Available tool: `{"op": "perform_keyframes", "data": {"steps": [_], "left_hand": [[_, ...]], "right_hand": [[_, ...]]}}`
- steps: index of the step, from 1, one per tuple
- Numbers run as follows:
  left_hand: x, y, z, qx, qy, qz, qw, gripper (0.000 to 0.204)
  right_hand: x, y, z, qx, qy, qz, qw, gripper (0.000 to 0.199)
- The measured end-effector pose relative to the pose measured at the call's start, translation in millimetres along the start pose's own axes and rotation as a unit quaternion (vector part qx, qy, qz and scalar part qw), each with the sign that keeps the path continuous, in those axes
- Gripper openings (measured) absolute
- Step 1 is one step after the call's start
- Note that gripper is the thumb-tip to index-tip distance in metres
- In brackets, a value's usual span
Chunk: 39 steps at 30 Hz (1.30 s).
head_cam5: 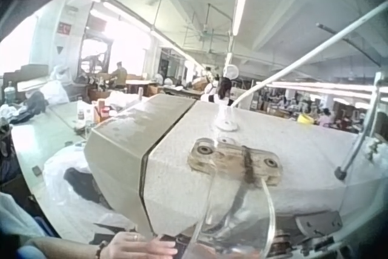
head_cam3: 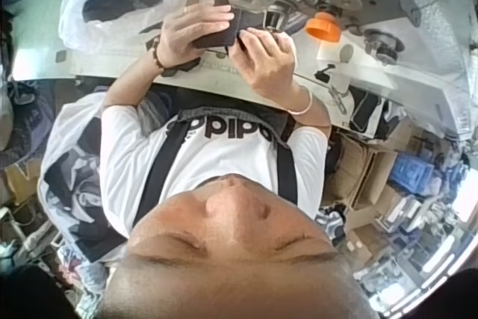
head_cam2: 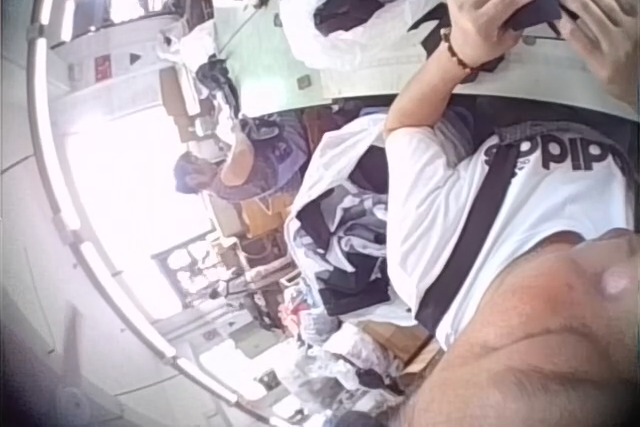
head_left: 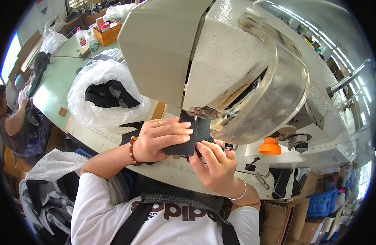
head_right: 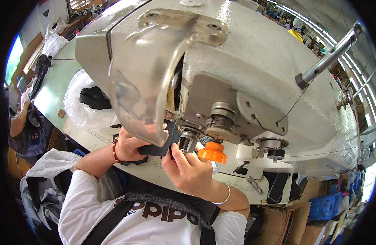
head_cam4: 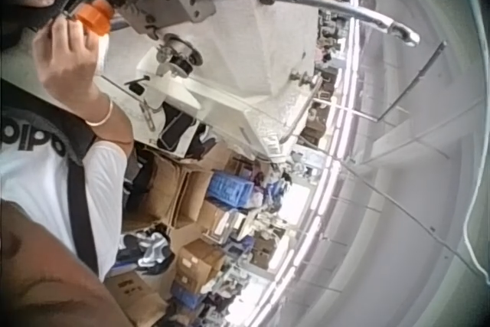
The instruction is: Sewing the upper parts of a black shoe using an industrial sewing machine.
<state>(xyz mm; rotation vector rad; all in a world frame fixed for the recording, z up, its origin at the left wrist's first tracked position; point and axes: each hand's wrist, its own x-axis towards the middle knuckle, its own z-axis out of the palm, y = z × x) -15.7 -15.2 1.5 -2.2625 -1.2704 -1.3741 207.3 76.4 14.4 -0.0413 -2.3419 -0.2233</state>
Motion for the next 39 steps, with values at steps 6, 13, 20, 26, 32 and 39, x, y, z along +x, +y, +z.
{"op": "perform_keyframes", "data": {"steps": [6,13,20,26,32,39], "left_hand": [[-7.0,-4.1,0.0,0.008,-0.009,0.014,1.000,0.029],[-5.8,-5.1,-4.3,0.025,-0.018,0.052,0.998,0.030],[-9.9,-11.1,0.1,0.003,-0.069,0.068,0.995,0.030],[-11.5,-18.7,6.9,0.003,-0.061,0.103,0.993,0.024],[-9.9,-18.1,9.8,0.005,-0.019,0.104,0.994,0.019],[-4.3,-10.7,3.4,-0.049,0.024,0.009,0.998,0.035]], "right_hand": [[-7.6,6.2,1.2,0.064,-0.043,0.017,0.997,0.021],[-7.5,12.7,5.4,0.034,0.031,-0.067,0.997,0.016],[-12.3,14.9,10.3,0.019,0.037,-0.093,0.995,0.013],[-15.6,17.5,14.0,0.017,0.014,-0.089,0.996,0.017],[-15.6,31.1,8.9,-0.101,-0.008,-0.040,0.994,0.020],[-8.0,41.5,4.5,0.113,0.014,0.011,0.993,0.018]]}}
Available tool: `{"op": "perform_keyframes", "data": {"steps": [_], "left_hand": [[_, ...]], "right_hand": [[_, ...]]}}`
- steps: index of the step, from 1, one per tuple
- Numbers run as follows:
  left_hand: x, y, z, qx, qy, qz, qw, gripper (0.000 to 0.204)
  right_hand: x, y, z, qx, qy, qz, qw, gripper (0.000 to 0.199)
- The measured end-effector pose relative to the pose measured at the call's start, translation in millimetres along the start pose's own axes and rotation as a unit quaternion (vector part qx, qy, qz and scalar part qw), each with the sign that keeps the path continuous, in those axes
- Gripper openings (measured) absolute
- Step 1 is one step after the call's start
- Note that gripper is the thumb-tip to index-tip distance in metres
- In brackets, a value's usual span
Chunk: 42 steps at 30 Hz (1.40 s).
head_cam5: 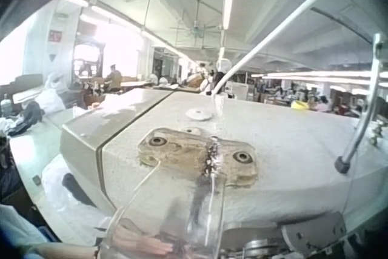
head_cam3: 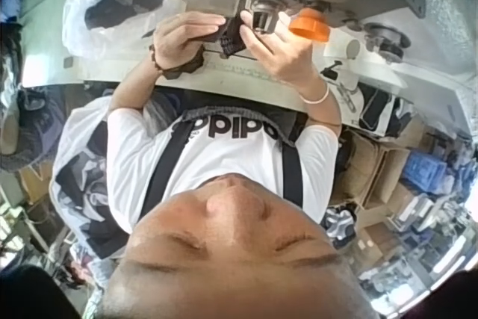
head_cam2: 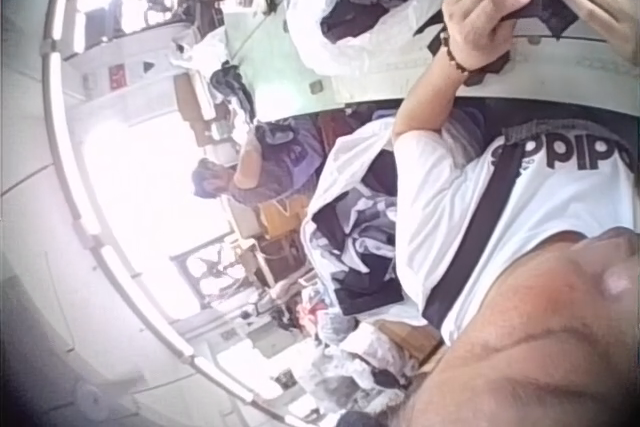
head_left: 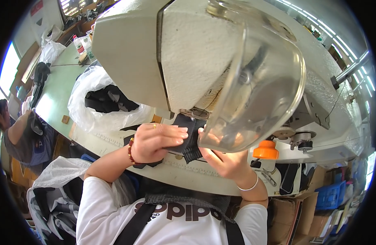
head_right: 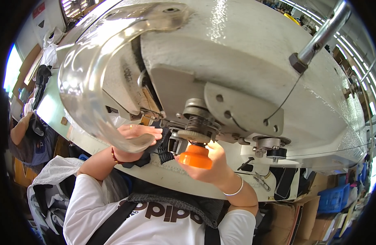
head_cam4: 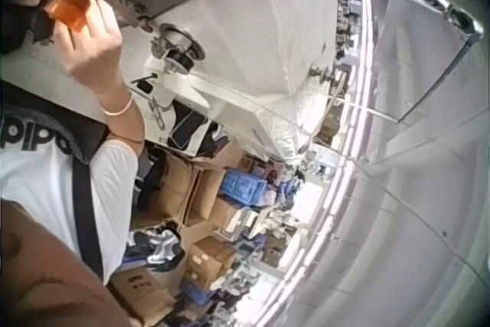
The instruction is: Sewing the upper parts of a black shoe using an industrial sewing machine.
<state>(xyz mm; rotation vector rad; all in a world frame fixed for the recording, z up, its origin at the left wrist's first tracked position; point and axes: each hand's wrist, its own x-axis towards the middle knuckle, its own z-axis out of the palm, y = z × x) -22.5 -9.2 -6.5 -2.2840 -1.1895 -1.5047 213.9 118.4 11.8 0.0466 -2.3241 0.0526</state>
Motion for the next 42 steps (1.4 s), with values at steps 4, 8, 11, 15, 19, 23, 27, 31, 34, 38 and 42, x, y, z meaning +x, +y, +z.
{"op": "perform_keyframes", "data": {"steps": [4,8,11,15,19,23,27,31,34,38,42], "left_hand": [[6.6,3.6,-9.9,-0.052,0.007,-0.060,0.997,0.040],[12.2,8.7,-10.3,0.076,-0.067,0.055,0.993,0.026],[13.4,13.6,-8.6,0.121,-0.073,0.094,0.985,0.016],[12.5,15.7,-7.0,0.123,-0.105,0.084,0.983,0.014],[13.1,13.3,-13.0,0.132,-0.135,0.096,0.977,0.014],[17.8,14.4,-17.4,0.129,-0.134,0.087,0.979,0.014],[24.3,12.8,-12.2,0.119,-0.094,0.074,0.986,0.018],[24.1,3.7,-7.6,0.122,-0.076,0.072,0.987,0.022],[19.4,-3.5,-4.2,0.120,-0.054,0.074,0.989,0.022],[15.0,-6.9,-0.4,0.093,-0.092,-0.001,0.991,0.021],[19.8,-4.3,-1.8,0.101,-0.051,-0.005,0.994,0.021]], "right_hand": [[-0.4,-1.1,-2.0,-0.004,-0.006,-0.009,1.000,0.016],[-5.9,1.4,2.7,0.017,-0.010,0.008,1.000,0.017],[-9.8,0.3,8.4,0.003,-0.008,0.010,1.000,0.017],[-7.8,-3.2,11.1,-0.037,0.000,-0.001,0.999,0.023],[-1.8,-4.7,8.4,-0.035,0.005,-0.034,0.999,0.030],[-2.9,-5.4,11.3,-0.058,-0.001,-0.039,0.998,0.030],[-10.5,2.3,20.1,-0.053,-0.014,-0.012,0.998,0.033],[-12.8,14.9,24.9,-0.237,-0.069,-0.096,0.964,0.037],[-10.3,11.5,24.4,-0.185,-0.040,-0.061,0.980,0.039],[-8.2,7.3,25.3,-0.109,-0.019,-0.002,0.994,0.039],[-19.1,13.3,31.5,-0.017,-0.065,0.121,0.990,0.031]]}}
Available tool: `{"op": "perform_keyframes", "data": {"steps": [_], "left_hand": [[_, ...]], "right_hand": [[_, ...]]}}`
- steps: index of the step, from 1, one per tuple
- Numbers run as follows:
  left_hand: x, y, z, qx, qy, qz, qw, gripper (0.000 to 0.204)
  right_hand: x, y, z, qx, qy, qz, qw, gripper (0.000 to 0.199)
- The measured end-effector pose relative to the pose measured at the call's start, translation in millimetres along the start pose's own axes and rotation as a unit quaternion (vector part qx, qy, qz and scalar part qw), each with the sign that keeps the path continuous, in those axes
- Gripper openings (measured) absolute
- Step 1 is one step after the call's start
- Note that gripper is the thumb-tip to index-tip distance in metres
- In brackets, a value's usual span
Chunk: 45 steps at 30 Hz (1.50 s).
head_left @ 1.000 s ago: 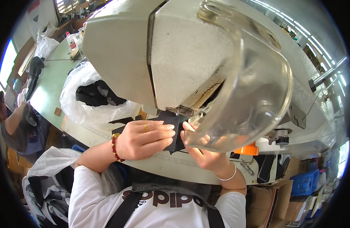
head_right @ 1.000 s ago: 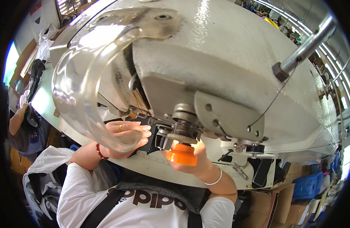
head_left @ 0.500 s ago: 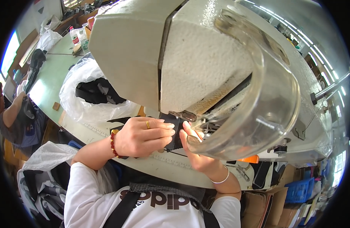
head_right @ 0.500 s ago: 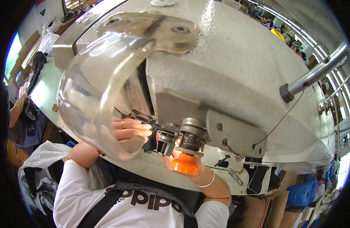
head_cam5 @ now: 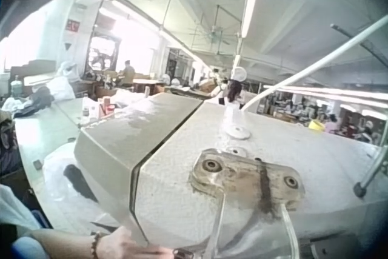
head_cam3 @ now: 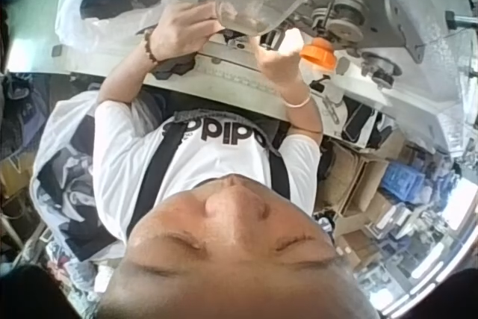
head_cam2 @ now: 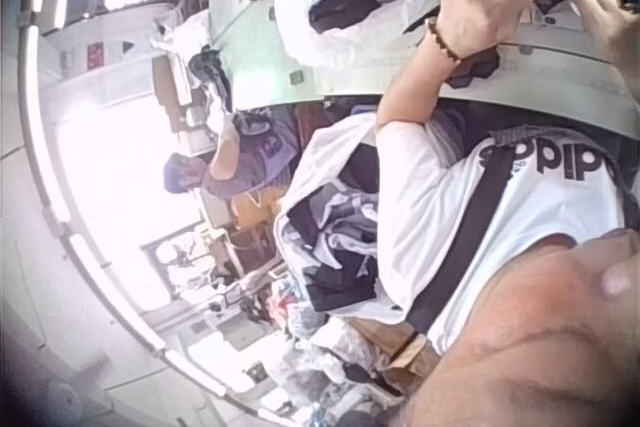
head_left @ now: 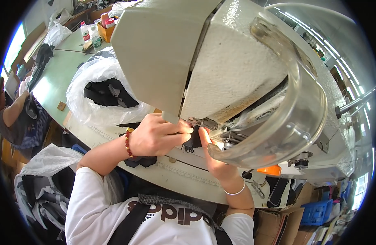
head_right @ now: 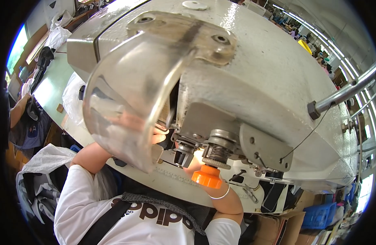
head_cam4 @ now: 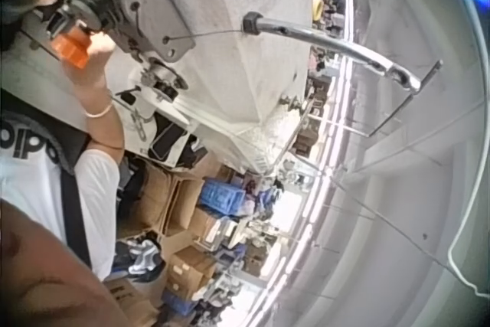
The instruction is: Sewing the upper parts of a black shoe using an industrial sewing machine.
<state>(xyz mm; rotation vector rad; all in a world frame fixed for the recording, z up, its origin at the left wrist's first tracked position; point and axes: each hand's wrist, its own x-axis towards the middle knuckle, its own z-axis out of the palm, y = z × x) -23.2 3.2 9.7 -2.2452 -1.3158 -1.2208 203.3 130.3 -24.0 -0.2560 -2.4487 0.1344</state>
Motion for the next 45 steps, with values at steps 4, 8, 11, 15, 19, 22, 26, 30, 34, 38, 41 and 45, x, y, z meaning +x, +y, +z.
{"op": "perform_keyframes", "data": {"steps": [4,8,11,15,19,22,26,30,34,38,41,45], "left_hand": [[5.8,5.2,-8.6,0.024,-0.004,-0.004,1.000,0.024],[2.5,5.2,-8.7,0.041,0.003,-0.018,0.999,0.029],[-5.4,-0.7,2.0,-0.063,0.019,-0.083,0.994,0.030],[-17.9,-12.1,12.5,-0.103,0.041,-0.130,0.985,0.028],[-20.1,-17.2,19.5,-0.142,0.069,-0.157,0.975,0.026],[-15.5,-13.2,18.4,-0.137,0.088,-0.160,0.974,0.023],[-7.7,-3.8,7.8,-0.099,0.093,-0.168,0.976,0.020],[0.0,0.1,2.9,-0.108,0.100,-0.162,0.976,0.021],[-0.8,5.6,1.7,-0.080,0.082,-0.168,0.979,0.019],[-4.3,6.5,1.7,-0.098,0.062,-0.127,0.985,0.017],[-5.7,5.2,1.1,-0.051,0.033,-0.053,0.997,0.018],[-5.9,4.4,-0.6,0.020,0.009,0.021,1.000,0.022]], "right_hand": [[-8.2,10.6,3.3,-0.047,-0.052,0.021,0.997,0.031],[2.4,11.6,-2.9,-0.141,0.000,-0.109,0.984,0.036],[9.5,-0.9,-13.2,-0.086,0.049,-0.148,0.984,0.035],[18.2,-7.1,-15.3,-0.055,0.094,-0.163,0.981,0.031],[6.6,1.6,-6.4,0.022,0.072,-0.140,0.987,0.037],[-11.3,15.0,9.5,0.189,0.022,-0.067,0.980,0.041],[-32.8,34.6,32.6,0.412,-0.049,0.044,0.909,0.045],[-45.7,40.5,34.9,0.491,-0.063,0.087,0.864,0.047],[-42.5,34.4,33.8,0.547,-0.032,0.092,0.832,0.048],[-43.3,33.5,32.5,0.479,-0.068,0.138,0.864,0.045],[-45.8,37.0,39.6,0.562,-0.020,0.140,0.815,0.036],[-45.2,42.8,45.8,0.371,-0.007,0.055,0.927,0.019]]}}
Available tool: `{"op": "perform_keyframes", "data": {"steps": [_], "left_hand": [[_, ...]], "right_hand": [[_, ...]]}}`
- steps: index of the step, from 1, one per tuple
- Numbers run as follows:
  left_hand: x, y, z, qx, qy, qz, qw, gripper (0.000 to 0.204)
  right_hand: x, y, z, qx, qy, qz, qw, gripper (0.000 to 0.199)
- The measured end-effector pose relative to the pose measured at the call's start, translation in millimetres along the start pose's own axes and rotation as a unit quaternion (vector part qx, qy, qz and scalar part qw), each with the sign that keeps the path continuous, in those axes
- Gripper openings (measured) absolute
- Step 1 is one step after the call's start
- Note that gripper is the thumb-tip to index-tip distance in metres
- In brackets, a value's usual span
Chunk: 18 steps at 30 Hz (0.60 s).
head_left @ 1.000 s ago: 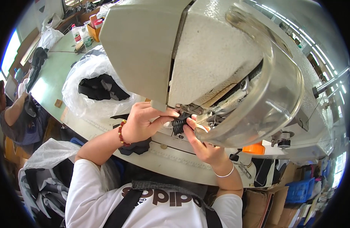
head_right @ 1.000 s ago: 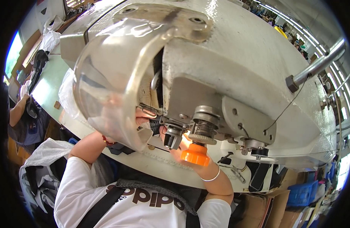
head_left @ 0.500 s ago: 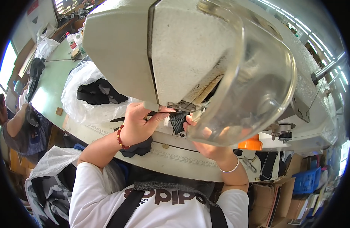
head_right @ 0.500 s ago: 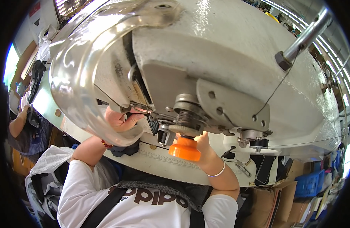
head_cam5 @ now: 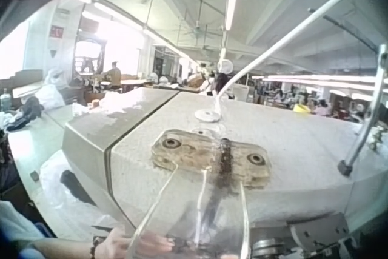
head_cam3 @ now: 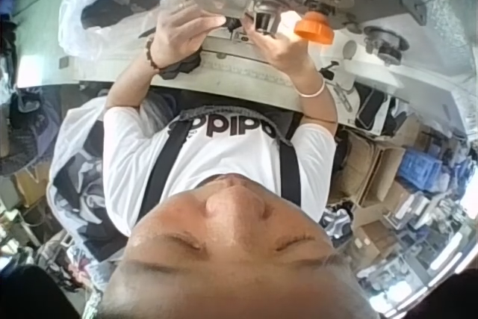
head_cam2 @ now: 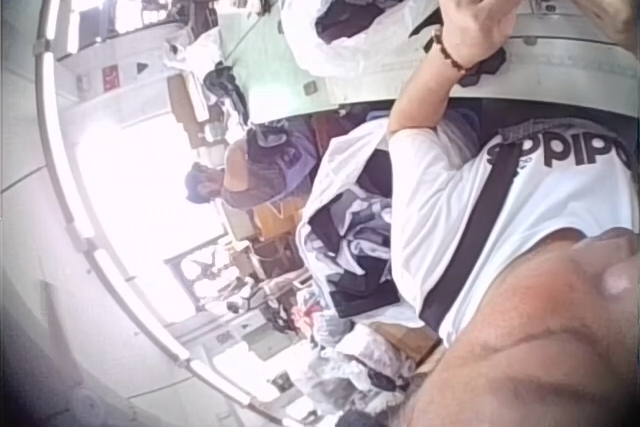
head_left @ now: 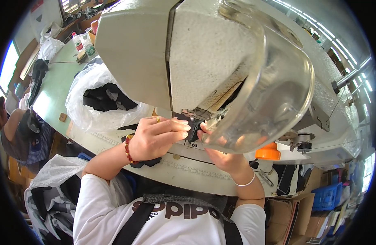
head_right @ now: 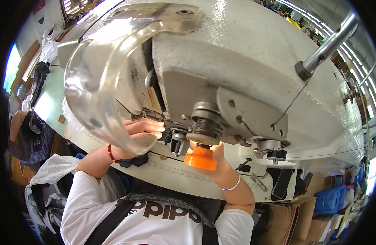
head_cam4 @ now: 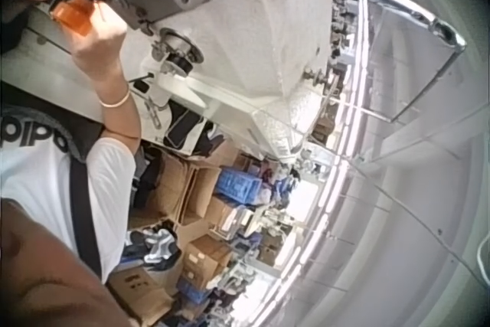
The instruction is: Sewing the upper parts of a black shoe using an industrial sewing machine.
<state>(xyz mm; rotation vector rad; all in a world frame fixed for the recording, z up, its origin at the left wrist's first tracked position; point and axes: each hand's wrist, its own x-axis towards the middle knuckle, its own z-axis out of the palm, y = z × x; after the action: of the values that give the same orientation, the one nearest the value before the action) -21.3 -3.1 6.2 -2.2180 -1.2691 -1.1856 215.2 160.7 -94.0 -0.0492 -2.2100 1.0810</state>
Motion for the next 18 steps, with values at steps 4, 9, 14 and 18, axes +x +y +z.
{"op": "perform_keyframes", "data": {"steps": [4,9,14,18], "left_hand": [[1.3,1.6,0.1,0.040,-0.027,0.029,0.998,0.019],[4.0,6.1,0.9,0.081,-0.019,0.049,0.995,0.019],[6.3,12.7,-3.2,0.139,-0.032,0.081,0.986,0.018],[7.4,13.4,-3.0,0.147,-0.035,0.089,0.984,0.017]], "right_hand": [[8.1,-11.3,-3.2,-0.186,0.001,-0.070,0.980,0.013],[23.7,-35.9,-7.9,-0.315,0.019,-0.129,0.940,0.016],[30.9,-48.6,-9.5,-0.281,0.035,-0.088,0.955,0.020],[25.8,-45.8,-11.4,-0.294,0.018,-0.071,0.953,0.023]]}}
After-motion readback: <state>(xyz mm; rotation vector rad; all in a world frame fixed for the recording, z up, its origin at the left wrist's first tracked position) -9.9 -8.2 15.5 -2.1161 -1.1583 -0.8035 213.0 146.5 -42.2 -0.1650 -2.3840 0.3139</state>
